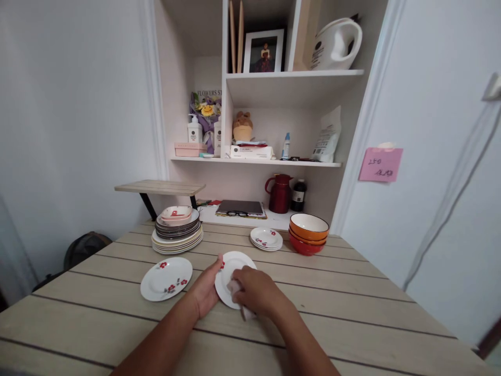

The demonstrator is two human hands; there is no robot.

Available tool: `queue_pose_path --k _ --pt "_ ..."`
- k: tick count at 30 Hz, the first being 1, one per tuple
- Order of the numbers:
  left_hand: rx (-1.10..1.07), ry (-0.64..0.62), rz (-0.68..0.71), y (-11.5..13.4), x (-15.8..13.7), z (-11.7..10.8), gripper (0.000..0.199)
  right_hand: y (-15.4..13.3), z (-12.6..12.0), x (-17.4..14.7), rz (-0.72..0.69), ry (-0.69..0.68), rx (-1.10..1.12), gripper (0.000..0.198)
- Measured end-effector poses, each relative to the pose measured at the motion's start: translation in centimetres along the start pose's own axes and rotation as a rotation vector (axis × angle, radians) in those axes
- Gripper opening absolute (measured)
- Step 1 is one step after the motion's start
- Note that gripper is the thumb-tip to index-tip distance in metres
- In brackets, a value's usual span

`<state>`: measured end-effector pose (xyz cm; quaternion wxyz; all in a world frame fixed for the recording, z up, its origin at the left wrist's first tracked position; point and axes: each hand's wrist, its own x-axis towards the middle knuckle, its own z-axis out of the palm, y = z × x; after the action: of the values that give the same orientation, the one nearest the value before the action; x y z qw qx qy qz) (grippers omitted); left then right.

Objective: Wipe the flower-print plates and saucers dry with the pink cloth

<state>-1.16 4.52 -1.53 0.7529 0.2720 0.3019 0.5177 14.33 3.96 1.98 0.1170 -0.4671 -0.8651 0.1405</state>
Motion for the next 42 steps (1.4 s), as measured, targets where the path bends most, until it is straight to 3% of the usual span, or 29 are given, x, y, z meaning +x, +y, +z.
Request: queue_pose_path --k 4,9,12,19,23,26,30,32,36,42 --pt "-0.017 -0.006 0.032 -0.1 0.1 0.1 0.043 -1.4 1.1 1.2 -0.069 0.169 0.118 0.027" --pt "-0.019 -0.021 0.054 -0.3 0.0 0.2 0.046 -0.6 0.9 2.0 0.122 0.32 0.039 0.027" --pt "0.01 -0.016 0.051 -0.3 -0.1 0.1 0.048 0.9 -0.1 1.3 0.23 0.222 -0.042 0.028" --pt "0.039 0.008 0.017 -0.3 0.1 -0.2 0.05 1.4 -0.9 -0.5 0.066 -0.02 -0.031 0.019" --pt "0.036 -0.006 0.027 -0.2 -0.1 -0.1 0.046 -0.4 -0.4 -0.1 -0.015 -0.037 0.003 0.02" --pt "0.031 -0.01 0.034 -0.1 -0.2 0.1 0.045 -1.4 0.2 0.7 -0.068 0.052 0.068 0.027" --pt "0.029 -0.007 0.041 -0.3 0.0 0.1 0.044 -1.4 0.6 1.6 0.04 0.243 0.066 0.025" --pt "0.029 -0.011 0.038 -0.4 0.1 0.1 0.045 -0.8 0.4 1.6 0.122 0.258 0.029 0.023" --pt "0.035 -0.009 0.021 -0.5 0.3 -0.2 0.046 0.6 -0.5 0.7 0.158 0.142 -0.017 0.022" --pt "0.049 0.009 0.006 -0.4 0.4 -0.4 0.048 0.7 -1.2 -0.6 0.037 -0.066 0.002 0.021"
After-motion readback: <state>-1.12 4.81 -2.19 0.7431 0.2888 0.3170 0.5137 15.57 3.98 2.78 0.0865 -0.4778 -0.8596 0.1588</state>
